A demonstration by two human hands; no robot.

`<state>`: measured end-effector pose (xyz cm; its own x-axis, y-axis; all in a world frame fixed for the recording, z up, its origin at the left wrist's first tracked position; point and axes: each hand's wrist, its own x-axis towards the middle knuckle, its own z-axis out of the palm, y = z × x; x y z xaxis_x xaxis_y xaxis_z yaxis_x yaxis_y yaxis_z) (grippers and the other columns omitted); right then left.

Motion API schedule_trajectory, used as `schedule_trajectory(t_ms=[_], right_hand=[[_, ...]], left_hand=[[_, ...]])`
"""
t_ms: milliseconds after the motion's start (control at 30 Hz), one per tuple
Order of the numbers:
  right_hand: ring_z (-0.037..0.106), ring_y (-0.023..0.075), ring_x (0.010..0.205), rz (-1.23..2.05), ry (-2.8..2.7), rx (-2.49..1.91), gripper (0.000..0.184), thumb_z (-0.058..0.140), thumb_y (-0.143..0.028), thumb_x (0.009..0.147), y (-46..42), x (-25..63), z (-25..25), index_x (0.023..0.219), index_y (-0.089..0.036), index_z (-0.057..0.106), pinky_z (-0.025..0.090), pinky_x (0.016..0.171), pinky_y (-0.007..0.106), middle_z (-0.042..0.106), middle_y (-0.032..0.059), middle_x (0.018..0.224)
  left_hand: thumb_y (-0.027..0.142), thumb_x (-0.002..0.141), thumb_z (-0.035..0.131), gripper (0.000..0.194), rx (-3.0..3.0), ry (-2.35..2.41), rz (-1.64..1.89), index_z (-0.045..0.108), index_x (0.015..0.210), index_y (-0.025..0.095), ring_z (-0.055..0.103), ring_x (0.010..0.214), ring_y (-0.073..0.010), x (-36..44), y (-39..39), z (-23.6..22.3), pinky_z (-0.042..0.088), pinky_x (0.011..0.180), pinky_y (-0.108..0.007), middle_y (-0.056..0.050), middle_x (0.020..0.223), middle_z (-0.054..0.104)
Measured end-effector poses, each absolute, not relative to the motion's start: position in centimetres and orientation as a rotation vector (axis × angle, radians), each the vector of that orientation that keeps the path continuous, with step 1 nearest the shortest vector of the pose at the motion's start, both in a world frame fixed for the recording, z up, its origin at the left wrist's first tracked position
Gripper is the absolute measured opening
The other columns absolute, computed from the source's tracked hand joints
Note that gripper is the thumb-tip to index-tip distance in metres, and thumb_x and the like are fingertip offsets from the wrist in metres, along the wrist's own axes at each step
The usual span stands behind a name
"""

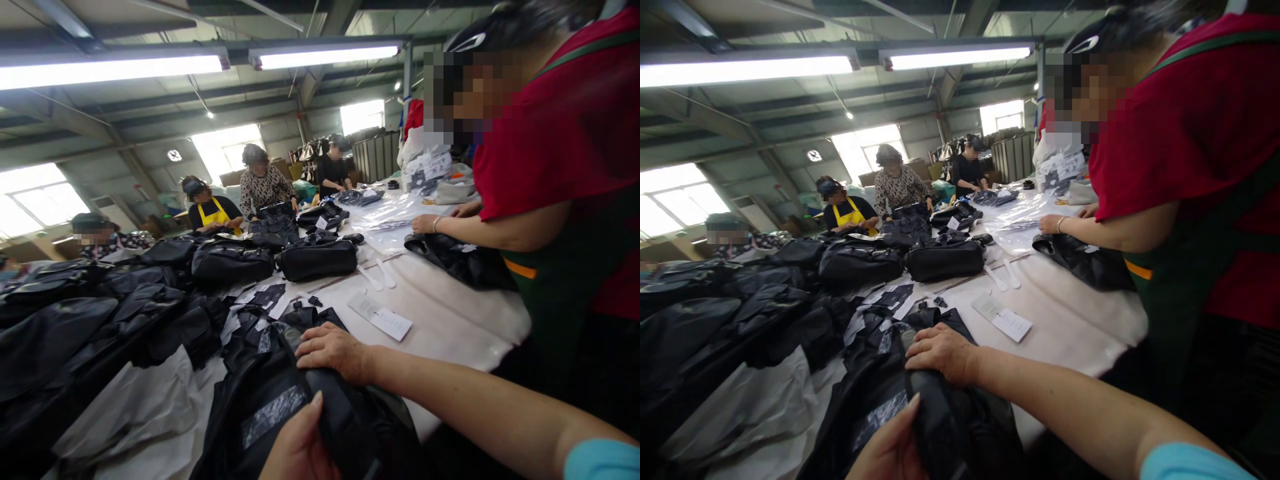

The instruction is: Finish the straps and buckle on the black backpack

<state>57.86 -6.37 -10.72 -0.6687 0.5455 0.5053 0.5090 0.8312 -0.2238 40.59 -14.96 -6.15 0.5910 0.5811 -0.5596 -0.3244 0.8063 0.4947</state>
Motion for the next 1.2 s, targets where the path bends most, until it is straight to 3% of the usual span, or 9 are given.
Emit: schedule_trajectory(t_ms=[167,367,567,800,933,1033,1100,1200], right_hand=[[0.049,0.0229,0.122,0.038,-2.409,-0.861,0.031,0.058,-0.034,0.091,-7.0,57.5,-11.4,0.121,-0.026,0.061,0.035,0.096,0.038,0.063,0.0028,0.128],[0.055,0.0216,0.119,0.355,-2.377,-0.767,0.054,0.064,-0.017,0.076,-7.2,59.8,-10.9,0.13,-0.018,0.059,0.042,0.102,0.033,0.06,0.01,0.131],[0.065,0.0174,0.093,0.536,-2.334,-0.952,0.018,0.065,-0.022,0.085,-7.6,62.3,-11.5,0.099,-0.019,0.076,0.049,0.089,0.026,0.073,0.0056,0.096],[0.063,0.0171,0.083,0.39,-2.323,-0.993,0.019,0.057,-0.022,0.088,-8.3,61.5,-10.2,0.092,-0.018,0.075,0.048,0.08,0.026,0.071,0.0067,0.088],[0.063,0.0135,0.079,0.864,-2.282,-1.125,0.015,0.065,-0.021,0.083,-8.0,62.0,-8.6,0.094,-0.017,0.076,0.046,0.075,0.02,0.071,0.0017,0.086],[0.058,0.0107,0.068,1.23,-2.326,-1.178,0.036,0.073,-0.024,0.077,-7.4,61.9,-8.6,0.113,-0.018,0.072,0.044,0.063,0.018,0.067,-0.0026,0.077],[0.056,0.0099,0.064,1.41,-2.372,-1.141,0.052,0.077,-0.026,0.074,-7.0,61.5,-9.0,0.124,-0.019,0.066,0.042,0.059,0.017,0.064,-0.0049,0.072],[0.059,0.0107,0.06,1.637,-2.368,-1.15,0.046,0.073,-0.028,0.076,-6.7,60.3,-9.7,0.122,-0.019,0.067,0.045,0.058,0.018,0.063,-0.0058,0.07]], left_hand=[[0.022,0.08,0.072,0.029,0.378,1.036,0.707,0.07,0.097,-0.002,0.071,0.097,-0.0344,41.9,-14.4,-7.7,0.057,0.091,-0.038,-0.026,0.096,0.074],[0.023,0.076,0.078,0.028,0.439,1.056,0.695,0.072,0.096,0.004,0.074,0.076,-0.0325,40.7,-14.7,-9.4,0.063,0.073,-0.04,-0.019,0.078,0.076],[0.021,0.078,0.076,0.03,0.397,1.07,0.667,0.07,0.101,0.003,0.074,0.071,-0.0312,40.1,-14.5,-10.0,0.063,0.067,-0.038,-0.018,0.078,0.076],[0.011,0.081,0.069,0.033,0.338,1.14,0.715,0.065,0.113,0.005,0.075,0.073,-0.0261,40.2,-14.0,-10.1,0.063,0.063,-0.03,-0.013,0.079,0.077],[0.006,0.083,0.067,0.034,0.288,1.16,0.759,0.061,0.117,0.006,0.074,0.067,-0.0213,40.4,-14.0,-9.3,0.061,0.058,-0.023,-0.009,0.075,0.076],[0.004,0.082,0.068,0.039,0.272,1.197,0.756,0.059,0.12,0.006,0.074,0.065,-0.0189,40.5,-13.9,-9.2,0.061,0.059,-0.022,-0.007,0.074,0.077],[0.004,0.08,0.07,0.044,0.289,1.201,0.746,0.058,0.122,0.006,0.074,0.067,-0.0195,40.3,-13.8,-9.4,0.061,0.06,-0.022,-0.008,0.076,0.077],[0.009,0.078,0.073,0.044,0.35,1.167,0.706,0.061,0.12,0.005,0.075,0.072,-0.025,39.9,-13.8,-10.0,0.062,0.062,-0.026,-0.011,0.077,0.077]])
